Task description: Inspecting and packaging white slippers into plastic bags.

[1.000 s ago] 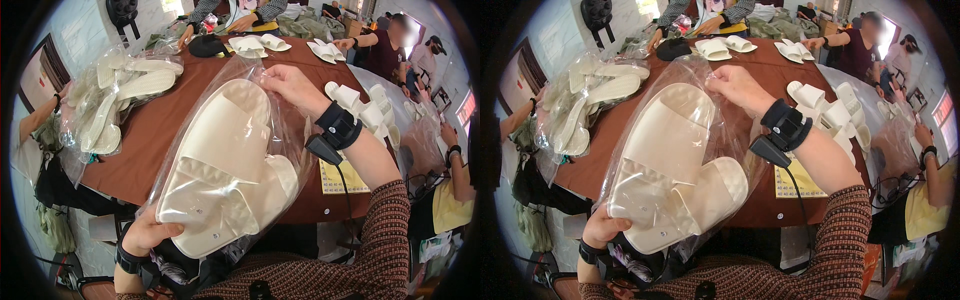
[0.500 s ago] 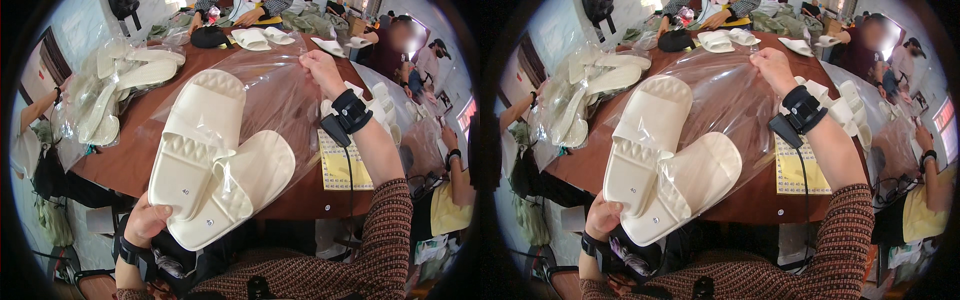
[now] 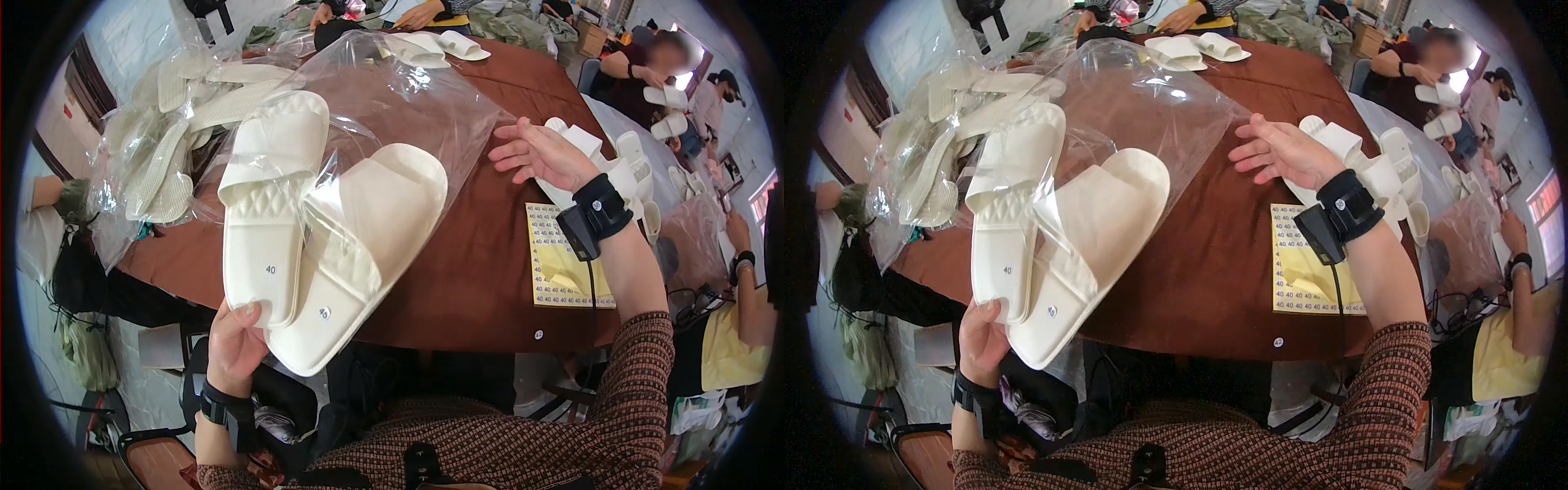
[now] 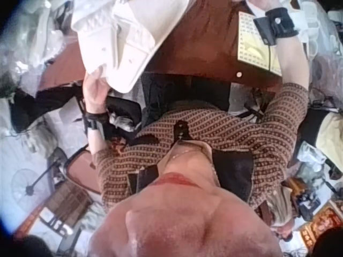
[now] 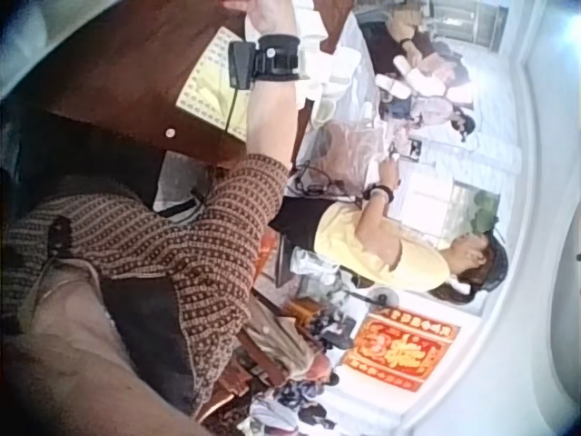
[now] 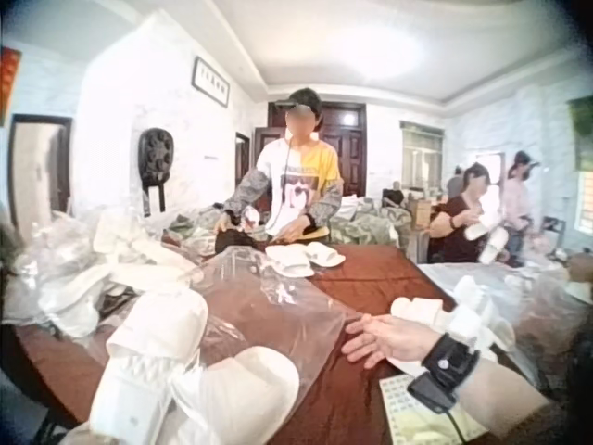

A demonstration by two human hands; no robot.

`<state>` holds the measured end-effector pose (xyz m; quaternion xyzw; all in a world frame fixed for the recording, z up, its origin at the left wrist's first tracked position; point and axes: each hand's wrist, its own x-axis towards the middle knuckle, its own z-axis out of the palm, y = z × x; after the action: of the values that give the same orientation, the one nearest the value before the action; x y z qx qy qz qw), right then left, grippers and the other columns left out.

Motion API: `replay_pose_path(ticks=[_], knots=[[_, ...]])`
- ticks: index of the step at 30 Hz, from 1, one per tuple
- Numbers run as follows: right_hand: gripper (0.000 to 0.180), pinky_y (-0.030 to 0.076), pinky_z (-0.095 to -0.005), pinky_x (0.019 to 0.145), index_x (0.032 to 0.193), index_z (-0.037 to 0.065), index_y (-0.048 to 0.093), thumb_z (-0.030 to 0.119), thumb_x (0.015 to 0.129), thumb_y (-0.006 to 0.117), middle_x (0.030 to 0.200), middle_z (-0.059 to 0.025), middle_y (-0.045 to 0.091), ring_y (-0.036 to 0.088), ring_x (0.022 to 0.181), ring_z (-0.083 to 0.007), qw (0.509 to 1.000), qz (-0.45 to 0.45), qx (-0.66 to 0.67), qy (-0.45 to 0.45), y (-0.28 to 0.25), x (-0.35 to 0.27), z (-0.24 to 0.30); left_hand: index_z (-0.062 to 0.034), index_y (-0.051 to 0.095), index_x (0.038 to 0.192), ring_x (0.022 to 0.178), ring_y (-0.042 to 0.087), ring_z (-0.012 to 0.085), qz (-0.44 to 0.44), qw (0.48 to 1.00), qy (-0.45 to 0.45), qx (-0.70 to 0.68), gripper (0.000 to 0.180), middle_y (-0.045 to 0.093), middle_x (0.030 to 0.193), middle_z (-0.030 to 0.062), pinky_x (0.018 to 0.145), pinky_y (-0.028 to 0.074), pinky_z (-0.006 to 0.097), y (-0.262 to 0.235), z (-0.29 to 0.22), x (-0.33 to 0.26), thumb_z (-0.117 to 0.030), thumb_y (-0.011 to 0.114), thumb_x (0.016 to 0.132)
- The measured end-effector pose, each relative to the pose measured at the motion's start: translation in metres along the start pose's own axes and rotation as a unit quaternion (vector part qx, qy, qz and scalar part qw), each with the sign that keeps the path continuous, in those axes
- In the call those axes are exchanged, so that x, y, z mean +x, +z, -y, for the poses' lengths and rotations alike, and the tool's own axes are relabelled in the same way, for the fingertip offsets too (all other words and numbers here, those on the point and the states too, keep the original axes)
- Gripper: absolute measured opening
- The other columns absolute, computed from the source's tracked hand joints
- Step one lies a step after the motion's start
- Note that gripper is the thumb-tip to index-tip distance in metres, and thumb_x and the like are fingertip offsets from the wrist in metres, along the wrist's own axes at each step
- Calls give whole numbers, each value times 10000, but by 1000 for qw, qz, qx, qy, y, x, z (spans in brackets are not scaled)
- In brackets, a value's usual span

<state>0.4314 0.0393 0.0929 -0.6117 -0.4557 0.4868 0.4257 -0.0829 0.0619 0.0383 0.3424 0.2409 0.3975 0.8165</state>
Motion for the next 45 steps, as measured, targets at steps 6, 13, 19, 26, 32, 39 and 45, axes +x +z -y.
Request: replay_pose_path(ticks=[6, 13, 19, 26, 32, 39, 45], knots=[[562, 545, -387, 810, 1293, 21, 520, 499, 998, 544, 1211, -170, 647, 656, 1030, -247, 991, 33, 126, -27, 56, -5, -6, 7, 406, 1446, 1197, 617, 311, -1, 1000, -21, -7, 621, 578, 1362, 173, 1012, 511, 449, 11, 15, 10, -62, 665, 885], [285, 538, -337, 617, 1126, 31, 587, 284, 1023, 506, 974, -117, 700, 681, 801, -208, 982, -126, 134, -38, 34, 22, -18, 36, 399, 1440, 1182, 625, 307, -5, 999, -38, -7, 648, 585, 1345, 190, 1014, 509, 435, 13, 19, 6, -51, 670, 858], [204, 534, -344, 644, 1062, 38, 592, 217, 1020, 504, 989, -142, 694, 675, 801, -239, 949, -237, 175, -112, -27, 33, -12, 90, 424, 1406, 1115, 653, 295, 11, 993, -98, 68, 698, 625, 1277, 196, 983, 508, 399, 22, 11, -12, -54, 692, 777], [217, 524, -382, 804, 1129, 33, 565, 214, 1034, 493, 1119, -115, 663, 635, 961, -241, 870, -321, 285, -242, -118, 15, 2, 82, 408, 1419, 1123, 654, 299, 8, 989, -124, 82, 693, 621, 1284, 195, 982, 514, 408, 22, 5, 0, -71, 686, 803], [247, 532, -410, 806, 1198, 32, 543, 208, 1029, 504, 1146, -120, 661, 648, 1017, -284, 879, -282, 265, -280, -80, -3, 11, 66, 416, 1422, 1195, 617, 295, 14, 985, -124, 116, 536, 607, 1312, 185, 1028, 495, 413, 50, 16, 36, -192, 580, 982], [323, 530, -332, 891, 1266, 15, 582, 229, 1028, 536, 1201, -94, 662, 640, 1048, -173, 887, -254, -45, -383, -15, -15, 39, 59, 623, 1093, 617, 649, 162, 84, 868, -210, 441, 500, 695, 819, 131, 526, 511, 281, 85, 5, 49, -429, 552, 1012], [139, 486, -420, 942, 1011, 77, 660, 169, 937, 586, 1116, -128, 647, 609, 1063, -336, 735, -208, -314, -565, 54, -2, 46, 53, 590, 1177, 754, 612, 135, 47, 729, 105, 675, 338, 650, 854, 111, 666, 490, 277, 86, -14, 63, -110, 692, 899]])
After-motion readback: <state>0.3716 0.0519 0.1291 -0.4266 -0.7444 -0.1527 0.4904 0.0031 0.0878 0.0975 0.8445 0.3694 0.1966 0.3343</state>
